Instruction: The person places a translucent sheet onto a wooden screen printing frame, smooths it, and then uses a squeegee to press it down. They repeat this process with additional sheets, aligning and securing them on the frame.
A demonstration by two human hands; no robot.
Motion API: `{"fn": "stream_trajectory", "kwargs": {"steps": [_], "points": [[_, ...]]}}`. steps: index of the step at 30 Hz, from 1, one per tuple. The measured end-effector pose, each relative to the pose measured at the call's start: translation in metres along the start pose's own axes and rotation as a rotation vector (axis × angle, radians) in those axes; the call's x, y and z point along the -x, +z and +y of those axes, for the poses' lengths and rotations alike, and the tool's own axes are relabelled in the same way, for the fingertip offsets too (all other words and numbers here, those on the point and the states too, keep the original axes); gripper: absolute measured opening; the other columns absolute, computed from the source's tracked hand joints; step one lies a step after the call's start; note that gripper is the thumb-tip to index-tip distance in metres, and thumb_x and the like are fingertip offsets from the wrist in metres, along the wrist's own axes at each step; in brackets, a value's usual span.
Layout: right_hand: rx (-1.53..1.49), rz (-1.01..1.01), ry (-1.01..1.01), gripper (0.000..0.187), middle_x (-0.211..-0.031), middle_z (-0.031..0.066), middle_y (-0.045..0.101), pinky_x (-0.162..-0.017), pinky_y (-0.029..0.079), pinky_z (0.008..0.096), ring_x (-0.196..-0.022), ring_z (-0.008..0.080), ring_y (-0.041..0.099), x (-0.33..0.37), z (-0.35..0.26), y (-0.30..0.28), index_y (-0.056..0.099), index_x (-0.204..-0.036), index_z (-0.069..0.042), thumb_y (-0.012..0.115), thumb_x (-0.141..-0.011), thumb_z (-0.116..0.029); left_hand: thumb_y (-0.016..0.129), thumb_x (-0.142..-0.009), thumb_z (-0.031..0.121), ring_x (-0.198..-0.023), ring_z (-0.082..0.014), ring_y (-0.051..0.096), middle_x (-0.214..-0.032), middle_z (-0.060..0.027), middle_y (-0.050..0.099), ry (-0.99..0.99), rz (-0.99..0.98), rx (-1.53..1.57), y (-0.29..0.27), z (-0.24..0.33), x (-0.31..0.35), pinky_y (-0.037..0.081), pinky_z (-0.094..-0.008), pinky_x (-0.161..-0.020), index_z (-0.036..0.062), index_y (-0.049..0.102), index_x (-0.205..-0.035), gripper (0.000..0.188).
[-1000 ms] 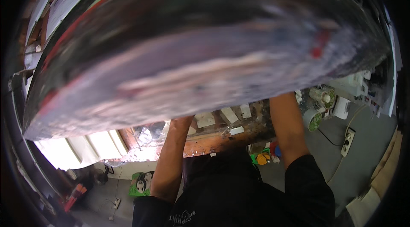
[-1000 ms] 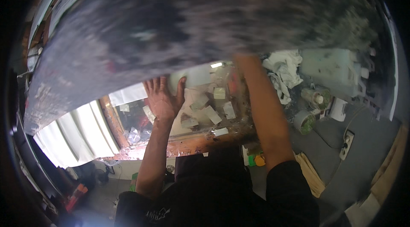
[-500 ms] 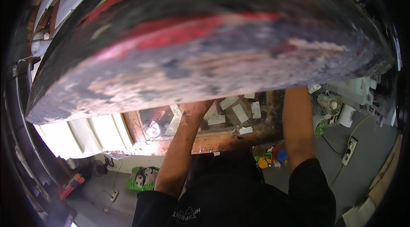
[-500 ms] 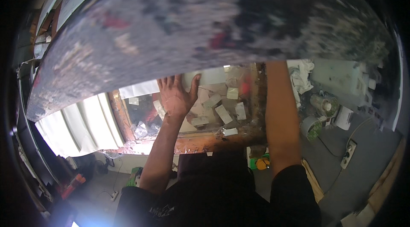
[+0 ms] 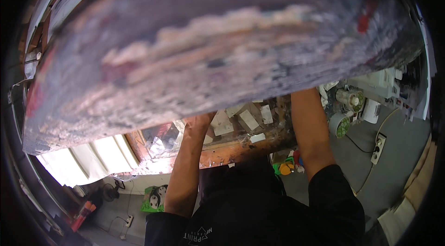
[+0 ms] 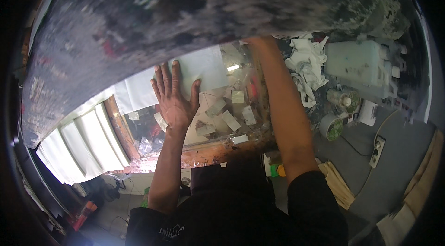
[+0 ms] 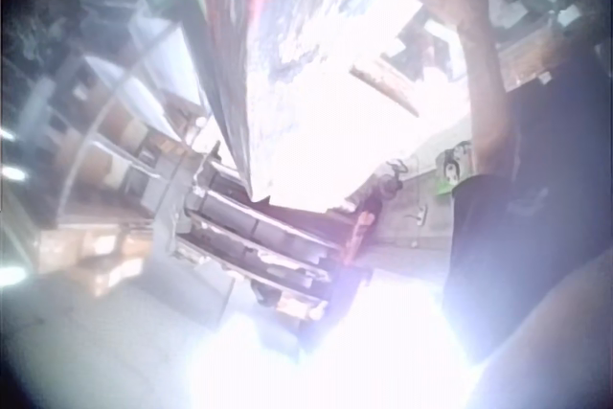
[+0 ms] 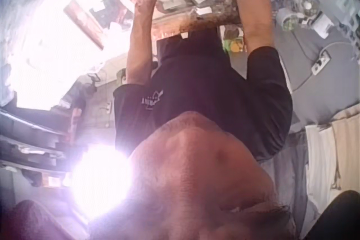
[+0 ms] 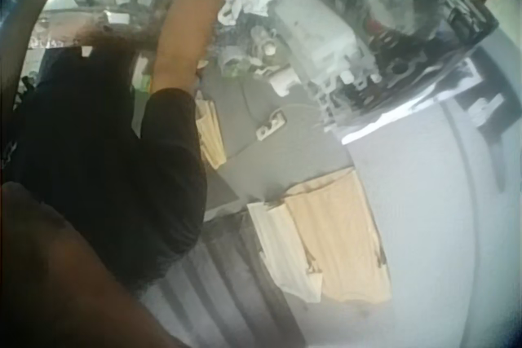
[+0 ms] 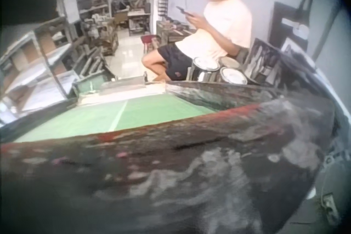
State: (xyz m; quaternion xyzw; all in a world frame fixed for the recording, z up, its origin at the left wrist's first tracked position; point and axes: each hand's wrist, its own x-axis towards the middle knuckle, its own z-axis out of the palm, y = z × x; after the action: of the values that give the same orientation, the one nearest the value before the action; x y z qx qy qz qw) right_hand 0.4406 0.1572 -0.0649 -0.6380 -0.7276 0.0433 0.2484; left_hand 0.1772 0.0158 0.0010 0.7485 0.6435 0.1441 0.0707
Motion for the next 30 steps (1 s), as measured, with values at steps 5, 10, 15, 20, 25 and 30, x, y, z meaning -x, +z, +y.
{"fn": "stream_trajectory", "kwargs": {"steps": [5, 10, 15, 20, 25, 30], "points": [[-0.003, 0.007, -0.009, 0.061, -0.132, 0.0194, 0.064, -0.106, 0.046, 0.0497, -0.123, 0.0366, 0.059, 0.001, -0.002, 0.004, 0.066, -0.131, -0.009, 0.071, -0.085, -0.049, 0.066, -0.096, 0.046, -0.155, -0.0406, 0.024, -0.164, -0.0225, 0.034, 0.008, 0.011, 0.004, -0.001, 0.0, 0.0, 0.017, -0.0573, -0.126, 0.0115, 0.039, -0.159, 0.076], [0.002, 0.012, -0.021, 0.062, -0.133, 0.0197, 0.064, -0.106, 0.046, 0.05, -0.124, 0.037, 0.059, -0.002, -0.003, 0.01, 0.066, -0.131, -0.009, 0.071, -0.085, -0.05, 0.066, -0.096, 0.045, -0.156, -0.0403, 0.024, -0.165, -0.0208, 0.033, -0.006, -0.009, -0.003, -0.003, 0.001, 0.0, 0.017, -0.0579, -0.126, 0.0116, 0.039, -0.159, 0.076], [0.007, 0.022, -0.031, 0.062, -0.134, 0.0199, 0.063, -0.107, 0.046, 0.0504, -0.124, 0.0375, 0.059, -0.003, -0.004, 0.015, 0.066, -0.132, -0.009, 0.071, -0.085, -0.05, 0.067, -0.096, 0.045, -0.156, -0.0397, 0.023, -0.166, -0.0201, 0.032, 0.007, 0.007, 0.006, -0.001, 0.0, 0.0, 0.018, -0.0579, -0.126, 0.0115, 0.038, -0.159, 0.077], [0.012, 0.029, -0.041, 0.063, -0.135, 0.0202, 0.063, -0.108, 0.045, 0.0507, -0.125, 0.0379, 0.058, -0.003, -0.004, 0.021, 0.065, -0.133, -0.01, 0.071, -0.085, -0.051, 0.067, -0.096, 0.045, -0.156, -0.0394, 0.023, -0.166, -0.0198, 0.031, 0.004, -0.009, -0.006, -0.004, 0.001, -0.001, 0.018, -0.0577, -0.126, 0.0109, 0.037, -0.159, 0.078], [0.017, 0.036, -0.044, 0.064, -0.136, 0.0204, 0.063, -0.108, 0.045, 0.0511, -0.126, 0.0384, 0.058, -0.004, -0.003, 0.023, 0.065, -0.134, -0.01, 0.071, -0.085, -0.051, 0.067, -0.096, 0.044, -0.157, -0.0387, 0.021, -0.167, -0.0195, 0.03, 0.34, 0.274, -0.009, 0.002, -0.01, 0.006, 0.018, -0.0574, -0.126, 0.0109, 0.036, -0.16, 0.078], [0.031, 0.112, -0.055, 0.064, -0.137, 0.0213, 0.062, -0.108, 0.045, 0.0522, -0.126, 0.0393, 0.058, -0.003, -0.017, 0.016, 0.064, -0.134, -0.009, 0.07, -0.085, -0.05, 0.066, -0.097, 0.043, -0.157, -0.0383, 0.021, -0.167, -0.0193, 0.03, 0.009, -0.008, 0.005, -0.005, 0.003, -0.001, 0.017, -0.0573, -0.126, 0.0111, 0.036, -0.16, 0.077]]}}
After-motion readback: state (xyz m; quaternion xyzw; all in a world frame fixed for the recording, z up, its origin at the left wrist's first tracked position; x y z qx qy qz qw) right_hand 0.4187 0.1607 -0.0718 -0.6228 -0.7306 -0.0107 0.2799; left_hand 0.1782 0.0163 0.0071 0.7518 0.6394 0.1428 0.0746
